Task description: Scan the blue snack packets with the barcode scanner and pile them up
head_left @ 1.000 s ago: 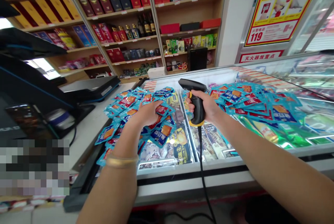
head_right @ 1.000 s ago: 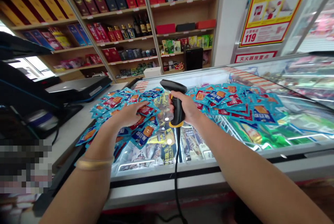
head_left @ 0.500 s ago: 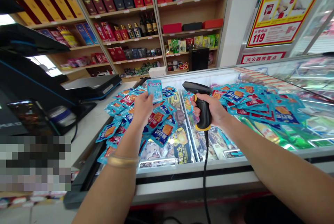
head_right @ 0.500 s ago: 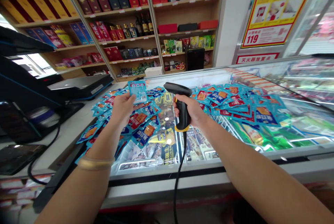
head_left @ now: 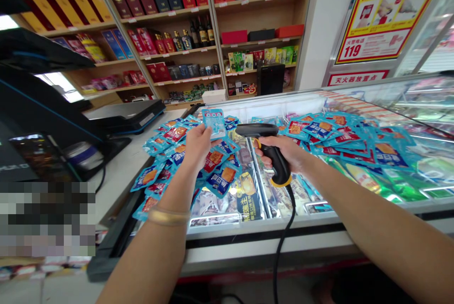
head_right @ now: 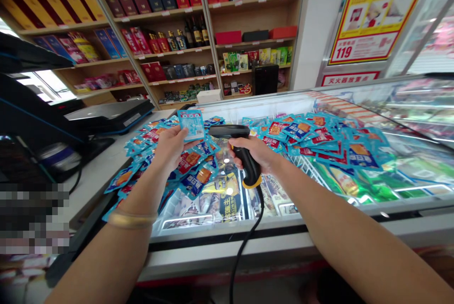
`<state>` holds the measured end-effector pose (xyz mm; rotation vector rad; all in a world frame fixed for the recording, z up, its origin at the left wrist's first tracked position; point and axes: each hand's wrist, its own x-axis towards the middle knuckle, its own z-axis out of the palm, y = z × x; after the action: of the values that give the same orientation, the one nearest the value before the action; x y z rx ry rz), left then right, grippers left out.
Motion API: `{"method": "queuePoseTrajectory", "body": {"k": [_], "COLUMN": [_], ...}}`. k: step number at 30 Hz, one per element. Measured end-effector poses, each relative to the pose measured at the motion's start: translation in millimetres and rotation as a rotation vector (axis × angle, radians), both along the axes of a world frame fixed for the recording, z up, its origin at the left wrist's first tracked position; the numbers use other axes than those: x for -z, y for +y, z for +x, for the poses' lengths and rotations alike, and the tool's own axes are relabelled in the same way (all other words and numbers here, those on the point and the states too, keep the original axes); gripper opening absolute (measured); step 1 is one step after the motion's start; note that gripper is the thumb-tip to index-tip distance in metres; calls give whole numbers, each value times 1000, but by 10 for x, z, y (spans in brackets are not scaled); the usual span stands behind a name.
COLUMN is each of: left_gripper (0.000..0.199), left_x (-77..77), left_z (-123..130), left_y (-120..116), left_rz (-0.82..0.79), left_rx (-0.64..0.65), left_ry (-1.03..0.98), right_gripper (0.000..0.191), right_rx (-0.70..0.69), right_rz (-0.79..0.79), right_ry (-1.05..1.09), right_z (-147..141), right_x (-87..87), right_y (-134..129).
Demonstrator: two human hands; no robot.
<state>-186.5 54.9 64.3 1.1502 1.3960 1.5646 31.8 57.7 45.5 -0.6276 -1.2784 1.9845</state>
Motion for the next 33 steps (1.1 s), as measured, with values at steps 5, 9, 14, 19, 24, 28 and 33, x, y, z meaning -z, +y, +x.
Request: {"method": "queuePoseTrajectory", "body": {"k": [5,9,14,19,24,28,33], "left_gripper": [11,8,9,17,27,39,46], "left_x": [0,-9,32,89,-35,-105,-56], "left_z": [-1,-6,-21,26,412,968,1713], "left_y": [-5,-9,14,66,78,119,259], "left_rz": [0,8,5,89,153,159,189], "left_rx": [-12,-6,6,-42,-70,48,214], "left_ry": [11,20,56,412,1028,1241,1334], "right_gripper": [23,23,22,19,18,16,16], "right_rx": [-5,-18,-7,77,255,413,576], "right_rz": [-5,-14,-51,-83,-110,-66,-46], "right_ry": [-14,-21,3,74,103,158,172], "right_z": [4,9,-3,69,449,935,1508], "right_x": [18,23,16,-39,-108,-100,-61], "right_y": [22,29,23,39,83,100,86]}}
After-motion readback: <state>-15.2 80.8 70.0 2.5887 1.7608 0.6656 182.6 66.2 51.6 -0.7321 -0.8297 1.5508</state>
